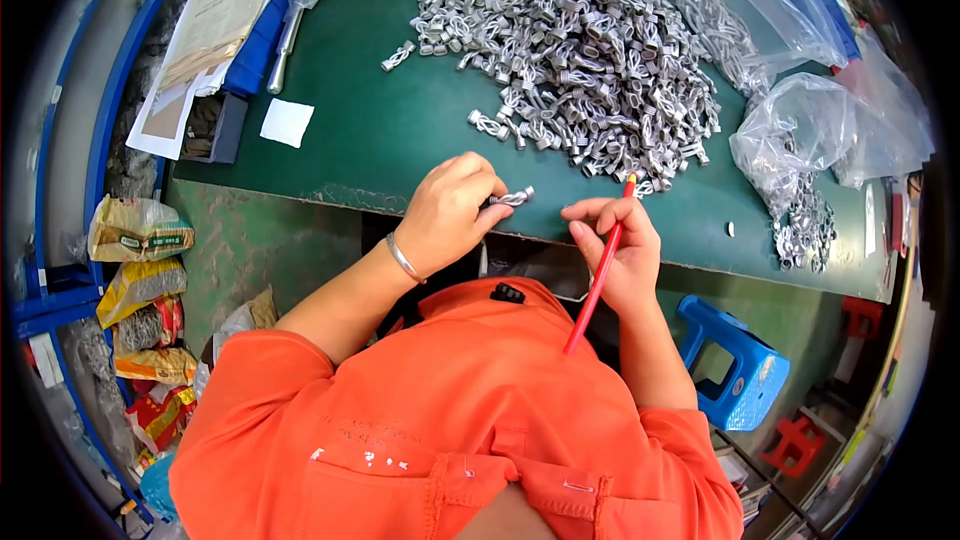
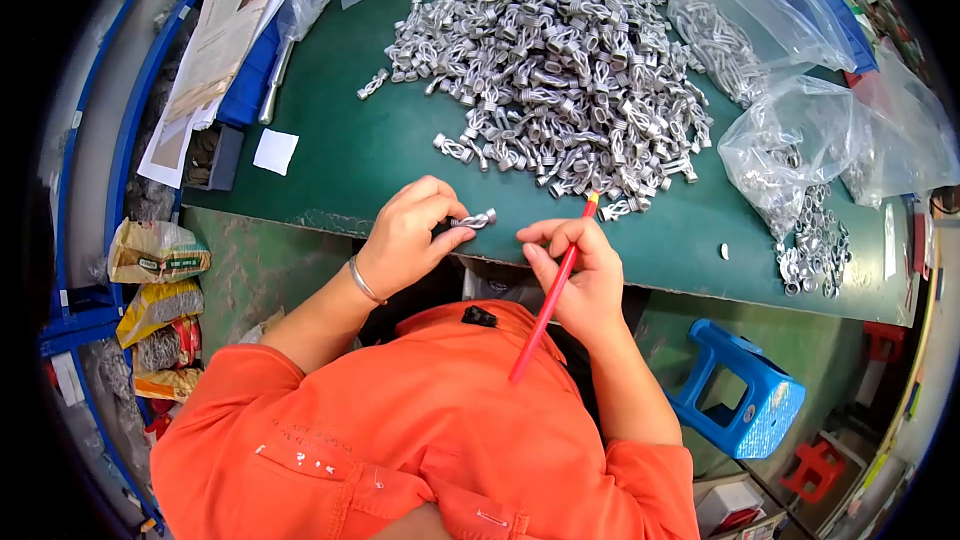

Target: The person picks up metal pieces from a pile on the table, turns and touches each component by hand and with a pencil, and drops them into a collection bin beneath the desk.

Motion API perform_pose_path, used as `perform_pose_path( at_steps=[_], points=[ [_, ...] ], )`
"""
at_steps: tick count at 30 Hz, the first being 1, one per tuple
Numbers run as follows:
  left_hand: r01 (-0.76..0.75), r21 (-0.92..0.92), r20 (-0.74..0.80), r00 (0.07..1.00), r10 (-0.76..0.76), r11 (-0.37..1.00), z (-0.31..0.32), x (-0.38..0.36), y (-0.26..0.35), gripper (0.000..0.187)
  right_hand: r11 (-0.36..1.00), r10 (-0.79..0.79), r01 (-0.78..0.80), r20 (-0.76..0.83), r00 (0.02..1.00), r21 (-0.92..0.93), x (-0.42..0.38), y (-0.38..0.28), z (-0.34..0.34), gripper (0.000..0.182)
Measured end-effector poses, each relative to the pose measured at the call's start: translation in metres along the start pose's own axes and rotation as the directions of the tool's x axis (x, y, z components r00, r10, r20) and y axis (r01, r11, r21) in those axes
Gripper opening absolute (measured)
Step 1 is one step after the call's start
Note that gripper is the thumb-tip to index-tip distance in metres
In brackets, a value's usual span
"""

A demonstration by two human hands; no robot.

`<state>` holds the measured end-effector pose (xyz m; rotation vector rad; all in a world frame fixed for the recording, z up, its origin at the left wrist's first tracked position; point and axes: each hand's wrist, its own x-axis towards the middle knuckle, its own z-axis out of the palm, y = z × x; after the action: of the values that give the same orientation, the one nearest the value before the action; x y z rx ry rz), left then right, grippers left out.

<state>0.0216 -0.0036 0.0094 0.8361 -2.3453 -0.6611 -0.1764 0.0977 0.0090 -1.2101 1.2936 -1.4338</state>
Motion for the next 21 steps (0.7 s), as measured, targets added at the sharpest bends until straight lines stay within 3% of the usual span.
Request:
perform_pose_path(
  at_steps=[4, 5, 6, 10, 16, 19, 21],
  points=[
    [0.126, -0.174, 0.081, 0.990, -0.114, 0.977, 0.003, 0.001, 0.007, 0.017, 0.984, 0.149, -0.142, -0.058, 0.987, 0.110, 0.014, 0.001, 0.015, 0.017],
    [0.376, -0.544, 0.242, 0.926, -0.289, 0.750, 0.003, 0.001, 0.011, 0.016, 0.976, 0.159, -0.151, -0.038, 0.987, 0.157, 0.015, 0.002, 0.016, 0.018],
    [0.564, -0.754, 0.452, 0.817, -0.358, 0.337, 0.003, 0.002, 0.014, 0.014, 0.964, 0.169, -0.166, 0.004, 0.986, 0.207, 0.016, 0.001, 0.015, 0.018],
    [0.609, -0.744, 0.518, 0.786, -0.338, 0.275, -0.001, 0.003, 0.015, 0.016, 0.899, 0.203, -0.200, 0.035, 0.979, 0.389, 0.016, -0.002, 0.017, 0.020],
    [0.653, -0.729, 0.568, 0.745, -0.351, 0.206, 0.002, 0.002, 0.014, 0.016, 0.854, 0.287, -0.268, 0.026, 0.958, 0.445, 0.014, -0.001, 0.015, 0.020],
    [0.619, -0.756, 0.538, 0.772, -0.338, 0.210, 0.002, 0.001, 0.018, 0.016, 0.842, 0.211, -0.195, 0.026, 0.977, 0.504, 0.012, 0.007, 0.013, 0.022],
    [0.432, -0.890, 0.380, 0.881, -0.284, 0.148, 0.006, -0.002, 0.018, 0.021, 0.822, 0.192, -0.186, 0.046, 0.980, 0.538, 0.010, 0.011, 0.009, 0.024]
  ],
)
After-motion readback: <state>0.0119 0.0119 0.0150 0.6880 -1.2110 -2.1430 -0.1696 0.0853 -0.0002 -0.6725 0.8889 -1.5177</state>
